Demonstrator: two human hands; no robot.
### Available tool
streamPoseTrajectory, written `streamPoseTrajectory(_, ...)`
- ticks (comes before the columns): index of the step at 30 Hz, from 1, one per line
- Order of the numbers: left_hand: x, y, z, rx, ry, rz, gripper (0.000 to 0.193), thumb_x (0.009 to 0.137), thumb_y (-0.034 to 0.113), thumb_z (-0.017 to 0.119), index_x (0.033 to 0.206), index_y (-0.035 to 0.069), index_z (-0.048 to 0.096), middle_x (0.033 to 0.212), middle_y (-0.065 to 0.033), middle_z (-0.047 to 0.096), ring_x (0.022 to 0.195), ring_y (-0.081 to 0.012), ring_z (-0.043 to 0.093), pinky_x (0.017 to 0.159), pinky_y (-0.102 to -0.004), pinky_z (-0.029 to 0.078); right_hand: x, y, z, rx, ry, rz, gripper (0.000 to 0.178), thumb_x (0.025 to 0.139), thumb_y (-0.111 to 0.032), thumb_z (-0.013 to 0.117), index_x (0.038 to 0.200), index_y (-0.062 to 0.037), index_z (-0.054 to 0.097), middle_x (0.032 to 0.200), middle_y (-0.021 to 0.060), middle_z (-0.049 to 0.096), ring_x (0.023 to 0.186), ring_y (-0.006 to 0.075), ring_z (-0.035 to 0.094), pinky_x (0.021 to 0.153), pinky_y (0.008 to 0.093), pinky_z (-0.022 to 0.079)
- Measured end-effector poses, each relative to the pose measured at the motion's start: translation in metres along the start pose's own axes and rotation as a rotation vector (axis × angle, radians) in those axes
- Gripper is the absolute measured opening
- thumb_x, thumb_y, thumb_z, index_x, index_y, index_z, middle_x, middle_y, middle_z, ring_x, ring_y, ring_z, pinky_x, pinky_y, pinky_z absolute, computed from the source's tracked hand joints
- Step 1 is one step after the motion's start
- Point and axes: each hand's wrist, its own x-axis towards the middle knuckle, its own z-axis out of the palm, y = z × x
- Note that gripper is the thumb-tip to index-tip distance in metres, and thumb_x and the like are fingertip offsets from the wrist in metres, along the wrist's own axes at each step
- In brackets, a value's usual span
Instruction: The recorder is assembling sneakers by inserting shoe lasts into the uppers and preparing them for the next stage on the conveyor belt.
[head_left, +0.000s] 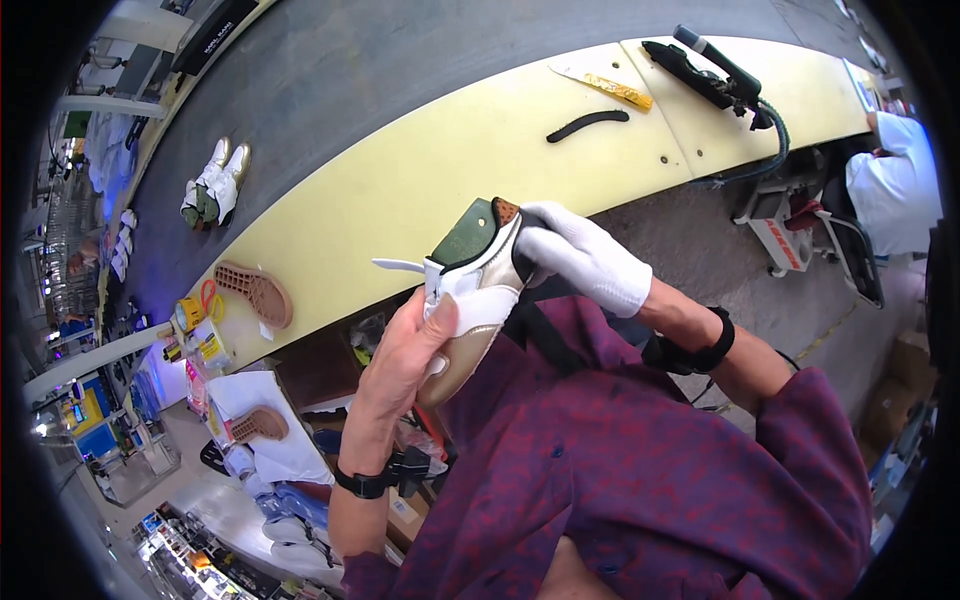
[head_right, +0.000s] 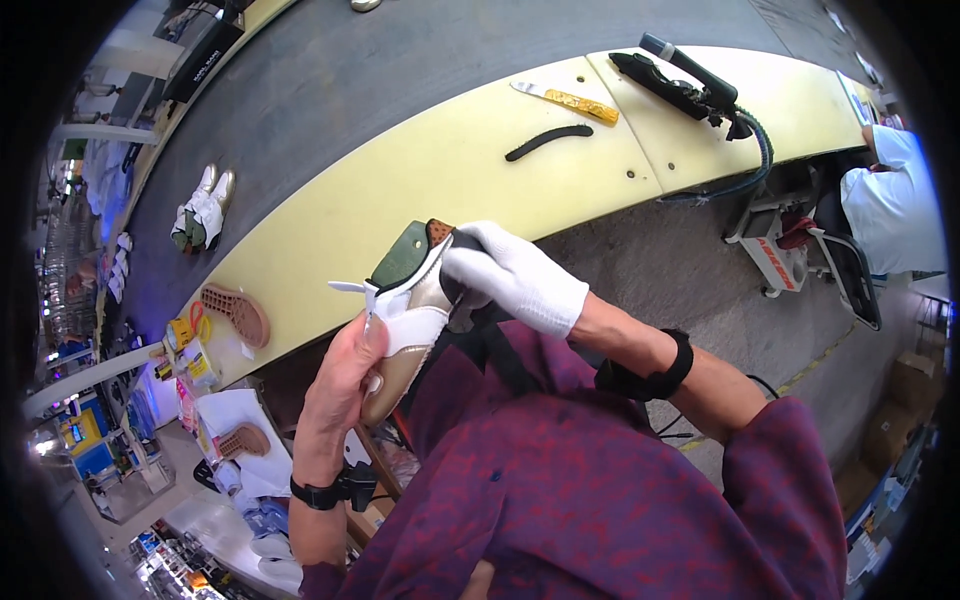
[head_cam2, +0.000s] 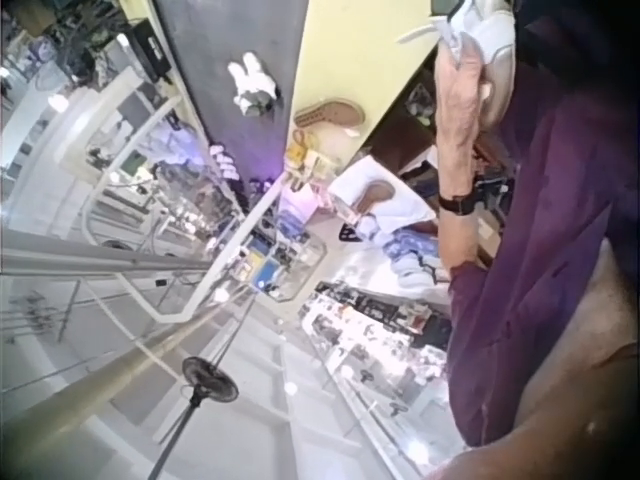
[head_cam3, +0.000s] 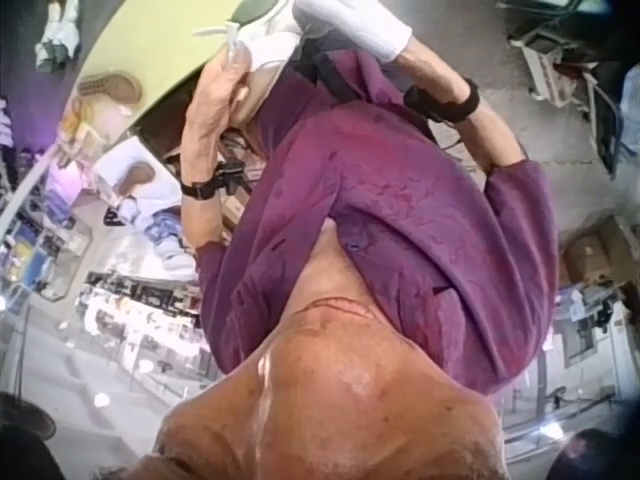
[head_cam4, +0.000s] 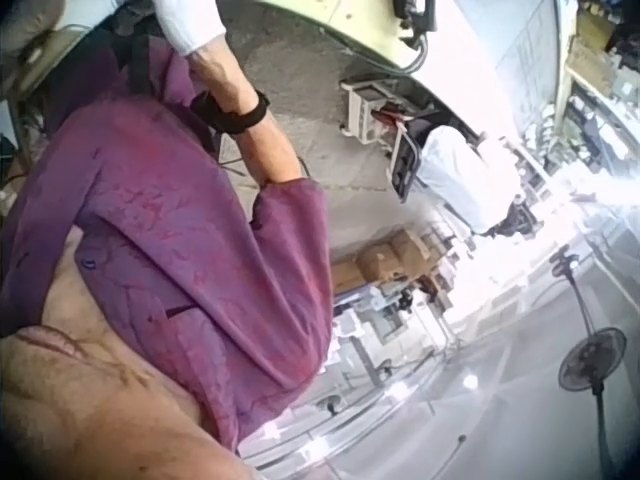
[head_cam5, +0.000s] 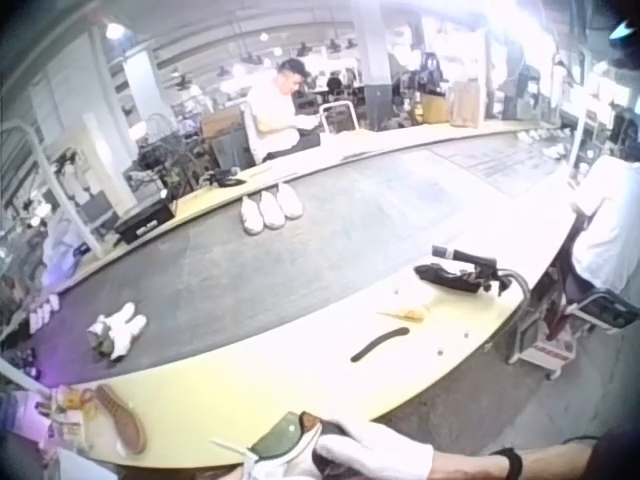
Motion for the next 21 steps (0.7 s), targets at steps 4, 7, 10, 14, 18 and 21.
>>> streamPoseTrajectory(4, 0.004, -0.007, -0.01, -0.072, -0.083, -0.021, 0.074, 0.111, 0.056, 0.037, 0.15, -0.007, 0.044, 0.143, -0.0162, 0.06, 0.127, -0.0208, 0.06, 0.11, -0.0355, 0.046, 0.006, 0.006, -0.002, -0.042, -0.041, -0.008, 0.048, 0.107, -0.038, 0.056, 0.127, 0.0063, 0.058, 0.104, 0.0138, 0.069, 0.087, 0.0195, 0.072, 0.078, 0.031, 0.061)
streamPoseTrajectory(7, 0.011, -0.003, -0.009, -0.109, -0.051, -0.007, 0.084, 0.11, 0.063, 0.025, 0.151, -0.008, 0.043, 0.147, -0.0185, 0.057, 0.134, -0.0241, 0.057, 0.115, -0.0375, 0.043, 0.008, 0.006, -0.002, 0.039, -0.015, 0.099, 0.046, 0.108, -0.037, 0.055, 0.123, 0.006, 0.06, 0.102, 0.0128, 0.069, 0.086, 0.0202, 0.072, 0.079, 0.0323, 0.061)
streamPoseTrajectory(10, 0.014, 0.001, -0.019, -0.107, -0.09, -0.087, 0.09, 0.108, 0.068, 0.025, 0.153, -0.009, 0.04, 0.148, -0.0185, 0.056, 0.134, -0.0228, 0.057, 0.114, -0.0354, 0.044, 0.015, 0.024, -0.009, 0.107, -0.044, 0.158, 0.047, 0.109, -0.041, 0.053, 0.12, 0.0035, 0.061, 0.105, 0.0118, 0.068, 0.088, 0.021, 0.072, 0.079, 0.0347, 0.062)
streamPoseTrajectory(14, 0.022, 0.011, -0.027, 0.011, -0.095, -0.07, 0.093, 0.106, 0.073, 0.031, 0.143, -0.01, 0.053, 0.138, -0.0162, 0.06, 0.123, -0.0173, 0.057, 0.107, -0.0318, 0.046, 0.018, 0.023, -0.005, 0.189, -0.038, 0.229, 0.048, 0.11, -0.042, 0.05, 0.125, 0.0023, 0.06, 0.11, 0.0118, 0.069, 0.092, 0.0213, 0.072, 0.08, 0.0383, 0.063)
streamPoseTrajectory(18, 0.029, 0.019, -0.035, 0.133, -0.076, -0.079, 0.084, 0.104, 0.072, 0.042, 0.126, -0.005, 0.067, 0.113, -0.0083, 0.067, 0.099, -0.0125, 0.061, 0.089, -0.0281, 0.05, 0.026, 0.027, -0.01, 0.212, -0.057, 0.289, 0.051, 0.11, -0.039, 0.05, 0.135, 0.0052, 0.056, 0.116, 0.0151, 0.069, 0.099, 0.024, 0.073, 0.083, 0.042, 0.065)
streamPoseTrajectory(21, 0.039, 0.03, -0.05, 0.409, -0.19, -0.107, 0.074, 0.105, 0.062, 0.053, 0.137, -0.005, 0.061, 0.118, -0.0058, 0.067, 0.104, -0.0114, 0.061, 0.092, -0.0283, 0.049, 0.03, 0.022, -0.01, 0.155, -0.126, 0.314, 0.056, 0.108, -0.039, 0.056, 0.14, 0.0071, 0.052, 0.119, 0.0175, 0.069, 0.103, 0.0268, 0.073, 0.085, 0.0429, 0.065)
